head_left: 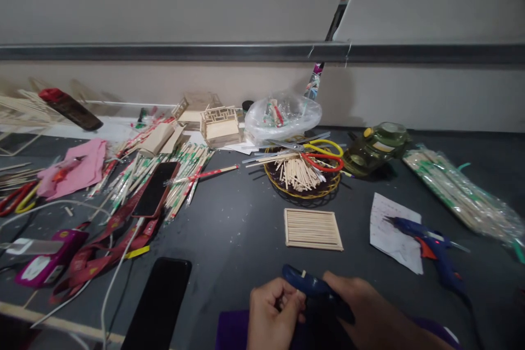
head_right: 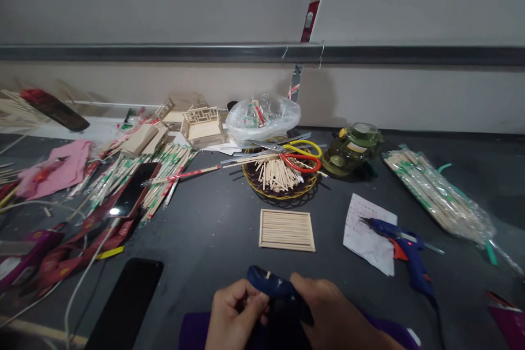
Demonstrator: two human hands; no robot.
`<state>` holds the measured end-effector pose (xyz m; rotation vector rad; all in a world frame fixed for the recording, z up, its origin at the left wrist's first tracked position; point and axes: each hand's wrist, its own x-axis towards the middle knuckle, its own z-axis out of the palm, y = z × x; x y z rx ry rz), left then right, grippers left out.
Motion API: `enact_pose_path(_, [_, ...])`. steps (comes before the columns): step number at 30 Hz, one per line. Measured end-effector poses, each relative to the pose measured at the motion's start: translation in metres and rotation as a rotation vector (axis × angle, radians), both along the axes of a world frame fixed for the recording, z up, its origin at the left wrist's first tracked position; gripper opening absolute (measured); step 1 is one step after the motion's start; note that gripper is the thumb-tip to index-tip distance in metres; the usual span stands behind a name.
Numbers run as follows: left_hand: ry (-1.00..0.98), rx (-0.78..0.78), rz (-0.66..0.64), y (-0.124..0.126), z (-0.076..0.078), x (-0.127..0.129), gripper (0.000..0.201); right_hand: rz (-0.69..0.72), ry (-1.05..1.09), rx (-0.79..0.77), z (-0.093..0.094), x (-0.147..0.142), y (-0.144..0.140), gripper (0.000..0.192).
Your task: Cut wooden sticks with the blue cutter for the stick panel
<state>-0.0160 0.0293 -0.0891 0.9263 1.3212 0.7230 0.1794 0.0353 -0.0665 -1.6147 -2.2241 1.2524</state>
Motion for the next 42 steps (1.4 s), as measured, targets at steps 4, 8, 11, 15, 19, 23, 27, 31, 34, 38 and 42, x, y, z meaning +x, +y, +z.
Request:
enact_pose_path(4, [0.003, 0.014, 0.020, -0.001, -0.004, 0.001, 0.032, 0.005, -0.001, -0.001, -0.001, 0.001, 0.000, 0.013])
enact_pose_path(8, [-0.020, 0.005, 0.067, -0.002, -0.004, 0.003, 0.033, 0.020, -0.004, -0.002, 0.000, 0.002, 0.001, 0.014])
enact_pose_path(11, [-0.057, -0.019, 0.060, 0.000, 0.000, 0.003, 0.030, 0.051, -0.014, -0.013, 0.001, 0.004, 0.002, 0.012])
enact_pose_path(15, [-0.086, -0.038, 0.028, 0.003, 0.008, 0.001, 0.026, 0.094, -0.022, -0.049, -0.001, 0.005, 0.005, 0.007])
enact_pose_path(19, [-0.095, -0.027, 0.035, 0.005, 0.012, 0.001, 0.024, 0.094, -0.009, -0.058, 0.000, 0.003, 0.007, 0.004])
enact_pose_path(23, [-0.115, -0.014, 0.028, 0.005, 0.010, 0.001, 0.022, 0.098, -0.026, -0.035, 0.002, 0.001, 0.006, 0.006])
enact_pose_path(27, [-0.110, -0.009, 0.041, 0.005, 0.009, 0.001, 0.021, 0.086, -0.064, -0.028, 0.003, 0.001, 0.006, 0.006])
enact_pose_path(31, [-0.100, -0.032, 0.044, 0.004, 0.010, 0.001, 0.023, 0.104, -0.069, -0.039, -0.004, 0.003, 0.004, 0.008])
enact_pose_path(34, [-0.096, -0.038, 0.047, 0.004, 0.008, 0.002, 0.023, 0.109, -0.123, -0.007, -0.020, 0.007, 0.001, 0.009])
enact_pose_path(38, [-0.088, -0.061, 0.041, 0.006, 0.002, 0.001, 0.025, 0.147, -0.166, 0.065, -0.036, 0.008, -0.001, 0.006])
enact_pose_path(42, [-0.136, -0.060, 0.072, 0.012, 0.002, -0.001, 0.029, 0.154, -0.114, 0.085, -0.022, 0.006, 0.003, 0.011])
